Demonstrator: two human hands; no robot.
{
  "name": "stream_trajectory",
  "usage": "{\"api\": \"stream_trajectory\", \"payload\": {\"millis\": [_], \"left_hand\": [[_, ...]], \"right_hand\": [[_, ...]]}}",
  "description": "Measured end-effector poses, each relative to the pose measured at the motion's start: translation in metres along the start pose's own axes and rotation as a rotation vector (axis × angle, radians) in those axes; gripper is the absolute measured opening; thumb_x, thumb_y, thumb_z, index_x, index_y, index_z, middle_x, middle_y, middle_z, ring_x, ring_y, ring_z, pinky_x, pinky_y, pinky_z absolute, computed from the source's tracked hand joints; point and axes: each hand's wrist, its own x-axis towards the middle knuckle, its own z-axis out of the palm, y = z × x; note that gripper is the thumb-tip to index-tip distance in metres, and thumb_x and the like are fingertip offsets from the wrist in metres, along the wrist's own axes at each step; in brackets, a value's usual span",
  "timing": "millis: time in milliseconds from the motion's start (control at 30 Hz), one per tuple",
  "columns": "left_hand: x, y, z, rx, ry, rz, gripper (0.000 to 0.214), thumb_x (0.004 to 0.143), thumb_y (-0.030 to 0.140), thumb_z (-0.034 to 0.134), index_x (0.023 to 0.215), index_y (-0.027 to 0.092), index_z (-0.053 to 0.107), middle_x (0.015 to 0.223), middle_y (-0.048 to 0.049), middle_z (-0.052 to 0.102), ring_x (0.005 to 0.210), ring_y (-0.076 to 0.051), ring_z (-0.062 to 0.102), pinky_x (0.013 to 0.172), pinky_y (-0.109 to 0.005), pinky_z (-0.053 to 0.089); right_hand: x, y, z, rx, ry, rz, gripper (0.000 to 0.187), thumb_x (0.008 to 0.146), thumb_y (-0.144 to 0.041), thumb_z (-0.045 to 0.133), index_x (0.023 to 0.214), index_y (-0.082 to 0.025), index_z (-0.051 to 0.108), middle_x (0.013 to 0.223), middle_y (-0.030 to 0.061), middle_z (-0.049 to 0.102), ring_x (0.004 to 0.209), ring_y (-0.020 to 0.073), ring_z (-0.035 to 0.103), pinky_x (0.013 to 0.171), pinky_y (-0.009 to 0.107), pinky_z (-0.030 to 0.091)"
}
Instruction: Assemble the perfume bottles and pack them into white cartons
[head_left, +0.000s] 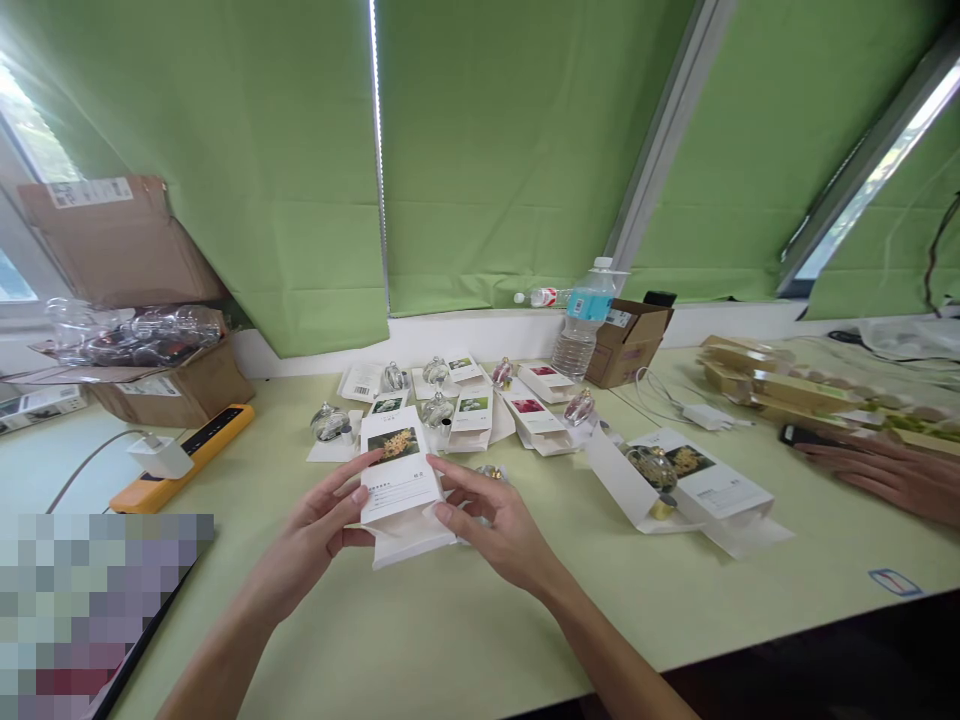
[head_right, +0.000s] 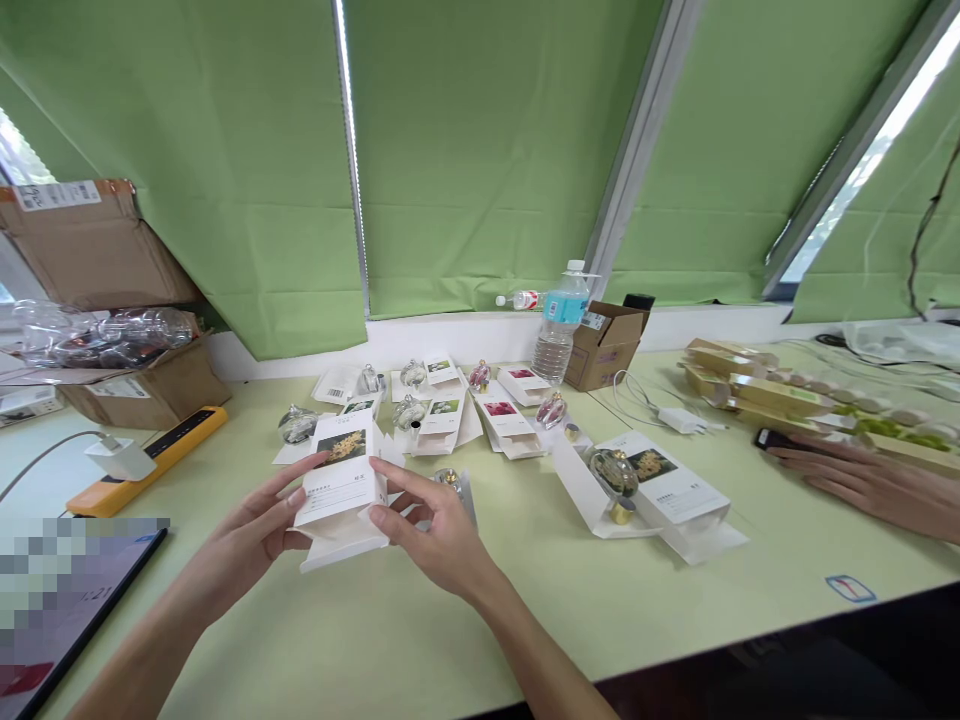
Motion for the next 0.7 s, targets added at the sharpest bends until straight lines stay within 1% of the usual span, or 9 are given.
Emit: {"api": "stream_trajectory", "payload": {"millis": [100,267,433,467,567,633,700], "left_hand": [[0.0002,0.0006,0.0014,0.004,0.001,0.009,0.048,0.089,0.037,0.054,0.137,0.031,0.044,0.116,-0.006,0.062,0.09,-0.017,0.059,0.073,-0.026,0.054],[-0.0003,0.0029,0.003,0.011,0.044,0.03,0.047,0.089,0.039,0.054,0.135,0.032,0.047,0.105,-0.0043,0.064,0.085,-0.015,0.058,0.069,-0.023,0.053],[0.0005,0.0036,0.0046,0.067,0.087,0.026,0.054,0.087,0.042,0.056,0.138,0.031,0.043,0.093,-0.0032,0.066,0.079,-0.015,0.06,0.065,-0.022,0.051],[0.0008,0.0033,0.005,0.082,0.091,0.029,0.054,0.087,0.042,0.056,0.138,0.031,0.042,0.093,-0.0033,0.066,0.08,-0.015,0.06,0.066,-0.023,0.051],[0.0011,0.0024,0.006,0.1,0.096,0.04,0.054,0.088,0.044,0.054,0.139,0.031,0.04,0.105,-0.0042,0.065,0.09,-0.017,0.061,0.073,-0.026,0.052],[0.0011,0.0019,0.0061,0.108,0.098,0.036,0.054,0.088,0.045,0.053,0.139,0.032,0.04,0.11,-0.0044,0.064,0.094,-0.019,0.062,0.077,-0.028,0.052],[0.0011,0.0016,0.0057,0.119,0.097,0.026,0.054,0.088,0.045,0.053,0.138,0.032,0.04,0.112,-0.0048,0.064,0.094,-0.019,0.062,0.078,-0.029,0.052]], "right_hand": [[0.0,0.0,0.0004,0.002,-0.009,0.008,0.048,0.086,-0.041,0.06,0.133,-0.033,0.051,0.106,0.0021,0.065,0.082,0.0138,0.059,0.065,0.026,0.055],[-0.0008,0.0031,0.0018,-0.01,-0.025,0.028,0.05,0.087,-0.043,0.057,0.135,-0.032,0.049,0.107,0.0038,0.064,0.081,0.0148,0.061,0.066,0.029,0.057],[-0.0009,0.0052,0.0032,-0.083,-0.017,-0.002,0.05,0.086,-0.043,0.058,0.134,-0.031,0.051,0.101,0.0026,0.065,0.08,0.0144,0.06,0.07,0.03,0.056],[-0.0008,0.0051,0.0033,-0.098,-0.013,-0.009,0.048,0.086,-0.043,0.058,0.133,-0.031,0.051,0.1,0.0022,0.065,0.081,0.0143,0.06,0.072,0.03,0.056],[-0.0006,0.0042,0.0034,-0.128,-0.008,-0.015,0.046,0.087,-0.043,0.058,0.131,-0.031,0.054,0.099,0.0017,0.065,0.082,0.0144,0.06,0.076,0.03,0.055],[-0.0007,0.0037,0.0034,-0.137,-0.006,-0.014,0.045,0.086,-0.044,0.058,0.13,-0.031,0.055,0.099,0.0019,0.065,0.082,0.0143,0.06,0.076,0.03,0.055],[-0.0009,0.0035,0.0035,-0.127,-0.008,-0.013,0.046,0.087,-0.044,0.056,0.13,-0.03,0.054,0.096,0.0022,0.065,0.078,0.0135,0.06,0.073,0.029,0.055]]}}
